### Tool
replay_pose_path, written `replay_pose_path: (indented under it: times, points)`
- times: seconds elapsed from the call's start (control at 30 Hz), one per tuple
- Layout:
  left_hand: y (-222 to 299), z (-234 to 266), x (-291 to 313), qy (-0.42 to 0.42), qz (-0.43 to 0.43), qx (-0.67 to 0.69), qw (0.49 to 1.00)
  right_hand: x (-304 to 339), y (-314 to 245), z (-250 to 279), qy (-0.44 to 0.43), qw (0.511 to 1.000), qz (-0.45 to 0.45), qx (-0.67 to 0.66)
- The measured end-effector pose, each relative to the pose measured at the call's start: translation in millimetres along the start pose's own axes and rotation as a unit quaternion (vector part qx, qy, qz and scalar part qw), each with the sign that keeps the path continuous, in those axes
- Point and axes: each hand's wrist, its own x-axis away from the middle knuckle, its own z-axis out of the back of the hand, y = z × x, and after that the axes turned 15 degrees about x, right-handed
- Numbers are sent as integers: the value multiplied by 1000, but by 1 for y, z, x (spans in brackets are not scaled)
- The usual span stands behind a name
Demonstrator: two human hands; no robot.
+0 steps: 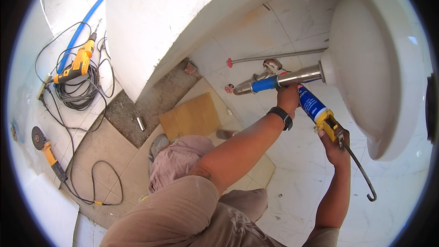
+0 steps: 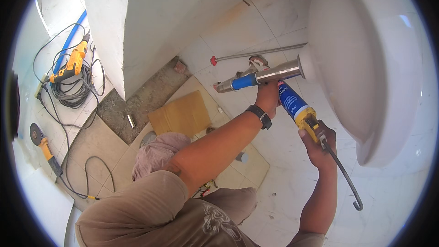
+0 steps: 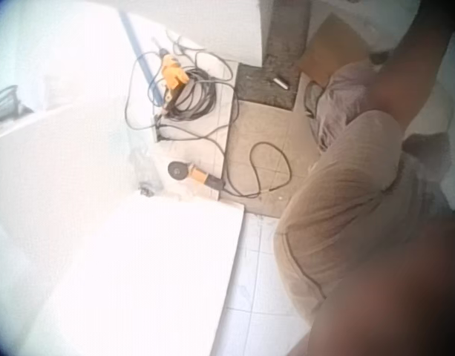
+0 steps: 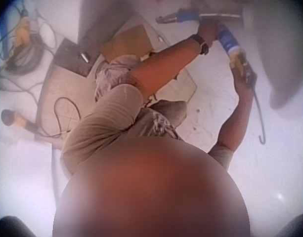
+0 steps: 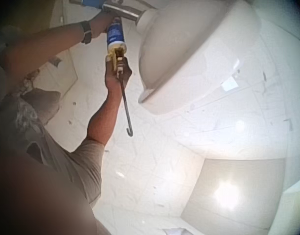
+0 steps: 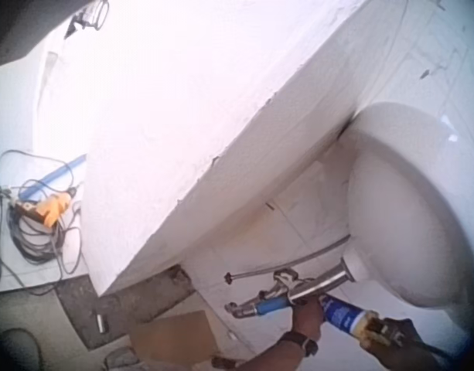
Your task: The person tightens plumbing connections under a wall-mounted urinal, then retrieves a cardboard piece and returns to apply sealant around the pipe joints. They wipe the area with the cardboard and continue adjusting the plumbing.
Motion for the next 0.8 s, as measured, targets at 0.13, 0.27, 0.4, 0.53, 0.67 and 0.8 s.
replay_pose_path:
  times: [0.13, 0.27, 0.4, 0.53, 0.67, 0.8]
  points:
    - [1, 1, -1, -7, 7, 19, 1000, -1, -6, 3, -6, 1000, 18, -3]
    - [-1, 0, 2, -16, -12, 14, 1000, 0, -10, 7, -12, 999, 1, 35]
    - [0, -4, 5, -24, -2, 21, 999, -1, -12, 12, -14, 999, 5, 32]
    - [4, -7, 9, -11, 9, 25, 1000, -4, -12, 15, -18, 999, -5, 34]
    - [5, -10, 11, -15, 8, 21, 1000, -8, -10, 18, -16, 1000, -2, 18]
    - [5, -10, 10, -30, 12, 21, 999, -8, -9, 17, -21, 999, -21, 21]
